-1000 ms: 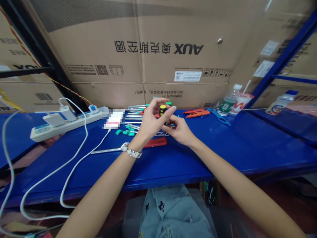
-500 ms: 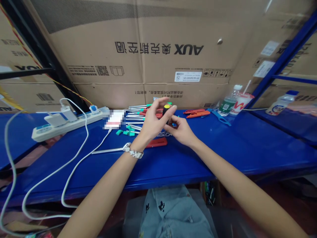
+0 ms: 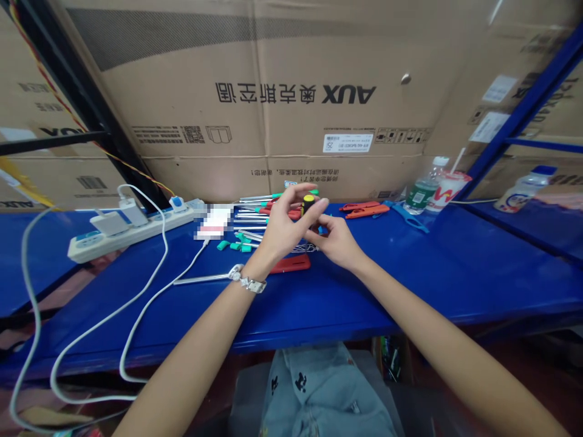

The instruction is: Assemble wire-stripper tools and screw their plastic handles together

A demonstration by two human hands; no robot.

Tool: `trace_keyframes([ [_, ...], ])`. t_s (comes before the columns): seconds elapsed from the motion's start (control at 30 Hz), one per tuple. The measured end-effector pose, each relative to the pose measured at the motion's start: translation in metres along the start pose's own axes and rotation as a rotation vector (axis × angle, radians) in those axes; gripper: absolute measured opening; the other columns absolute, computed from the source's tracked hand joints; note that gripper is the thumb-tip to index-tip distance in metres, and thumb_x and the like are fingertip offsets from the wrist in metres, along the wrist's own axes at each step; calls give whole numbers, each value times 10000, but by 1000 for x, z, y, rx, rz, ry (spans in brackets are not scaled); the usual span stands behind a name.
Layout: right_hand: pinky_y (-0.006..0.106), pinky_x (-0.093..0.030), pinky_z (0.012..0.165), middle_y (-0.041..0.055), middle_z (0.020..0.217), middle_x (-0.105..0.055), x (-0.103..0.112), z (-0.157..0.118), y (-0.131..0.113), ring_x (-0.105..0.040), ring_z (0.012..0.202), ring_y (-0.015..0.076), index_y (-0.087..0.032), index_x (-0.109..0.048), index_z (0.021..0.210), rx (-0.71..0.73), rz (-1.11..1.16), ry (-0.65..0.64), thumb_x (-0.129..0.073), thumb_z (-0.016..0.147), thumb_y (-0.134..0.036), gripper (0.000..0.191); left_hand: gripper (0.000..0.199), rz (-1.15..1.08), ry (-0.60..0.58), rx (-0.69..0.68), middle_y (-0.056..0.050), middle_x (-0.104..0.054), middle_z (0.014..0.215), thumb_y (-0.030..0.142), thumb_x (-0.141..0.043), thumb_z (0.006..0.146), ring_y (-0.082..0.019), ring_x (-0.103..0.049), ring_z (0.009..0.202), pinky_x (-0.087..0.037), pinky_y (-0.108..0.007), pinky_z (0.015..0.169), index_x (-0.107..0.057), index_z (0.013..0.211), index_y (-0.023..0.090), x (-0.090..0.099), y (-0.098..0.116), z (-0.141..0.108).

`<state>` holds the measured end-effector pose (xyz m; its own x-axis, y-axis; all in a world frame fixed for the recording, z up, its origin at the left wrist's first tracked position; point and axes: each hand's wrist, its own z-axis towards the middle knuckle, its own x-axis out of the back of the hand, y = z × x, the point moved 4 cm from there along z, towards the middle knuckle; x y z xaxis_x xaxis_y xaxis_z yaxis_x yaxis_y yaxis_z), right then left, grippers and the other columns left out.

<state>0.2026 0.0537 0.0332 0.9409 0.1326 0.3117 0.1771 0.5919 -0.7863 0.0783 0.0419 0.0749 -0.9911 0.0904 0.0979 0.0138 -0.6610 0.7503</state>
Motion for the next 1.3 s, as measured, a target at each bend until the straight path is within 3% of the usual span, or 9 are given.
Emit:
trace_keyframes([
  [0.13,286,-310,572,-50,650,-439,-7,2,5,-369,611,123,-215,-502,712,-4,-2,81,-764,748,-367,305,369,-24,203,-51,-23,-699,860,402,-880,763,-195,-721,841,-572,-323,767,-602,917,216,-3,-2,-3],
  [0.23,294,-364,607,-24,747,-526,-7,0,-1,-441,654,137,-206,-561,830,3,11,12,-771,769,-397,290,273,-66,83,-10,-50,-733,869,452,-753,890,-210,-734,838,-583,-327,718,-630,924,211,-3,-1,-2],
  [0.4,325,-426,715,22,829,-619,3,-2,-12,-530,774,176,-204,-625,871,18,53,-160,-639,899,-492,289,311,-5,-127,-17,-93,-760,1143,485,-536,1018,-236,-688,1165,-538,-391,1027,-705,1057,227,4,3,1],
  [0.63,292,-355,605,-50,643,-435,-3,2,3,-389,625,130,-238,-395,661,-11,1,85,-813,722,-523,509,306,48,175,-36,-37,-728,912,423,-855,787,-191,-715,845,-581,-338,797,-674,936,226,2,-1,1],
  [0.73,296,-368,602,-29,721,-504,-4,0,1,-418,642,137,-227,-513,772,-17,-6,93,-823,724,-501,417,237,22,110,-14,-49,-750,890,418,-794,854,-202,-731,838,-597,-342,775,-692,916,213,1,1,1],
  [0.83,317,-428,670,12,838,-597,-2,0,-6,-513,730,169,-213,-623,927,-1,75,-43,-740,814,-508,337,254,10,-42,-1,-92,-783,1016,425,-639,973,-231,-739,1022,-599,-369,896,-712,1072,203,3,3,1],
  [0.93,347,-454,761,28,852,-639,2,0,-9,-563,807,193,-208,-656,882,21,111,-138,-677,867,-526,318,326,-20,-134,14,-108,-777,1107,453,-533,1022,-230,-724,1107,-574,-385,989,-696,1144,198,3,1,0],
  [1.13,302,-366,622,-47,635,-441,0,6,2,-397,635,134,-229,-437,635,-34,30,13,-835,687,-555,518,359,4,107,34,-84,-771,1014,472,-817,821,-224,-747,947,-603,-362,863,-675,1015,206,2,-6,1],
  [1.3,302,-363,596,-29,677,-490,-1,5,1,-422,638,145,-223,-531,718,-39,51,57,-840,658,-575,472,297,-22,-32,46,-95,-784,972,490,-708,917,-233,-755,922,-621,-354,797,-696,954,195,-1,0,1],
])
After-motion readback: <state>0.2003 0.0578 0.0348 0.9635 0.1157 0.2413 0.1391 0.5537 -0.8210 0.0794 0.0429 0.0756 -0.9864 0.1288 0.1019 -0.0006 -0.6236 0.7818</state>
